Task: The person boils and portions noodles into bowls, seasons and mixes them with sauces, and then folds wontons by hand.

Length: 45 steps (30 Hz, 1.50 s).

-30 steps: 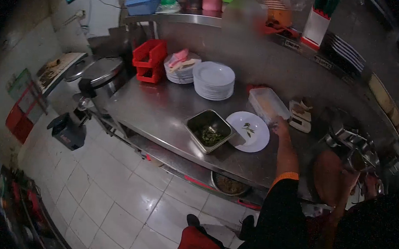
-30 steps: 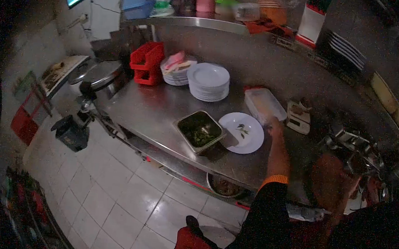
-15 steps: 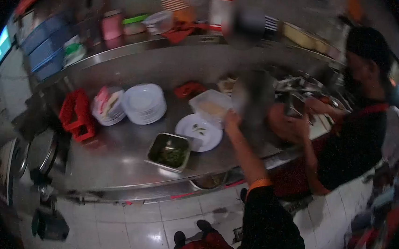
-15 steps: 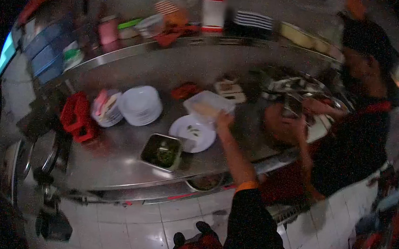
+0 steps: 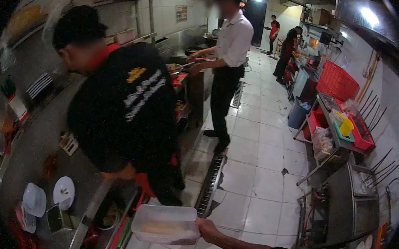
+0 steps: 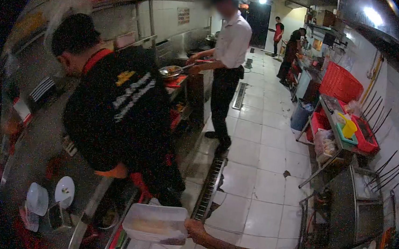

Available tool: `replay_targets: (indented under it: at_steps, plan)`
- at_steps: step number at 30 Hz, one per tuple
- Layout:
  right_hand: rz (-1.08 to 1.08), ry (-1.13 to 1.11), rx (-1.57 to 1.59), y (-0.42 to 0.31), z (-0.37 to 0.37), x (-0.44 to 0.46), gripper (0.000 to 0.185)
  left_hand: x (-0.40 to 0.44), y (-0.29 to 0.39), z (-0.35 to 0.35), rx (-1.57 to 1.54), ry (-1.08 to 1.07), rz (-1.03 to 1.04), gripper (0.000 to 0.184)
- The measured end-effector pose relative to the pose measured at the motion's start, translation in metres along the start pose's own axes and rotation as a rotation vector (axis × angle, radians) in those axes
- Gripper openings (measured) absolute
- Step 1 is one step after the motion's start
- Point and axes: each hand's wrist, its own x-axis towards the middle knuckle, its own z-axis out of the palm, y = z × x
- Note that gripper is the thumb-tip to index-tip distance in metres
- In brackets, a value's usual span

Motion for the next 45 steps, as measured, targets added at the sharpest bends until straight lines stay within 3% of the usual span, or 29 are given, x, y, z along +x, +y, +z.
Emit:
replay_targets:
  at_steps: [1, 3, 4, 5, 6, 8, 10, 12, 14, 16, 18, 20, 23, 25, 28, 30, 33, 36, 38, 39, 40, 42, 43, 45]
  plan:
    - [0.03, 0.073, -0.174, -0.028, -0.048, -0.015, 0.02, 0.01, -0.028, 0.023, 0.043, 0.047, -0.031, 0.031]
    - [-0.031, 0.267, -0.088, -0.068, -0.129, -0.038, 0.02, 0.033, -0.081, 0.072, 0.102, 0.09, -0.071, 0.03]
    - [-0.264, 0.253, -0.292, -0.062, -0.204, -0.014, 0.019, 0.05, -0.104, 0.101, 0.23, 0.091, -0.067, 0.03]
    - [-0.2, 0.348, -0.169, -0.091, -0.231, -0.015, 0.018, 0.066, -0.124, 0.128, 0.362, 0.095, -0.061, 0.031]
    - [-0.148, 0.448, -0.036, -0.123, -0.254, -0.019, 0.018, 0.083, -0.145, 0.147, 0.372, 0.104, -0.074, 0.031]
    - [-0.303, 0.554, -0.104, -0.182, -0.32, 0.0, 0.017, 0.126, -0.191, 0.182, 0.196, -0.082, -0.234, 0.029]
    - [-0.424, 0.601, -0.079, -0.253, -0.39, 0.028, 0.02, 0.166, -0.236, 0.275, 0.197, 0.014, -0.252, 0.027]
    - [-0.497, 0.682, -0.043, -0.338, -0.439, 0.042, 0.019, 0.231, -0.283, 0.333, -0.059, -0.641, -0.426, 0.031]
    - [-0.597, 0.779, 0.06, -0.428, -0.468, 0.044, 0.018, 0.309, -0.345, 0.387, 0.294, -0.099, -0.444, 0.048]
    - [-0.648, 0.861, 0.161, -0.502, -0.532, 0.065, 0.016, 0.388, -0.408, 0.504, 0.281, -0.276, -0.522, 0.035]
    - [-0.706, 0.875, 0.122, -0.573, -0.596, 0.077, 0.017, 0.465, -0.463, 0.607, 0.222, -0.418, -0.584, 0.038]
    - [-0.735, 0.869, 0.191, -0.654, -0.631, 0.103, 0.018, 0.545, -0.509, 0.693, 0.219, -0.448, -0.59, 0.039]
    - [-0.775, 0.991, 0.01, -0.775, -0.721, 0.167, 0.018, 0.651, -0.564, 0.798, 0.192, -0.504, -0.6, 0.038]
    - [-0.796, 0.902, 0.182, -0.858, -0.746, 0.22, 0.02, 0.709, -0.598, 0.854, 0.148, -0.466, -0.559, 0.032]
    - [-0.724, 0.801, 0.183, -1.01, -0.753, 0.308, 0.02, 0.791, -0.642, 0.91, -0.069, -0.41, -0.456, 0.032]
    - [-0.8, 0.793, 0.21, -1.098, -0.799, 0.398, 0.021, 0.846, -0.666, 0.964, -0.098, -0.273, -0.382, 0.031]
    - [-0.513, 0.819, 0.146, -1.249, -0.816, 0.494, 0.023, 0.966, -0.7, 1.046, -0.15, 0.012, -0.331, 0.032]
    - [-0.614, 0.787, 0.059, -1.361, -0.888, 0.599, 0.03, 1.132, -0.757, 1.149, -0.168, -0.078, -0.373, 0.027]
    - [-0.646, 0.746, 0.09, -1.443, -0.866, 0.641, 0.033, 1.23, -0.777, 1.232, -0.128, -0.023, -0.354, 0.022]
    - [-0.699, 0.705, 0.144, -1.487, -0.858, 0.667, 0.036, 1.279, -0.781, 1.272, -0.096, -0.127, -0.349, 0.023]
    - [-0.642, 0.695, -0.021, -1.524, -0.886, 0.695, 0.039, 1.323, -0.782, 1.312, -0.065, -0.234, -0.342, 0.023]
    - [-0.999, 0.841, -1.479, -1.603, -0.909, 0.753, 0.04, 1.4, -0.773, 1.384, -0.031, -0.196, -0.277, 0.021]
    - [-0.993, 0.817, -1.476, -1.642, -0.92, 0.794, 0.04, 1.433, -0.773, 1.407, 0.011, -0.167, -0.233, 0.018]
    - [-0.704, 0.765, -1.163, -1.729, -0.949, 0.897, 0.044, 1.493, -0.784, 1.449, -0.066, -0.157, -0.13, 0.018]
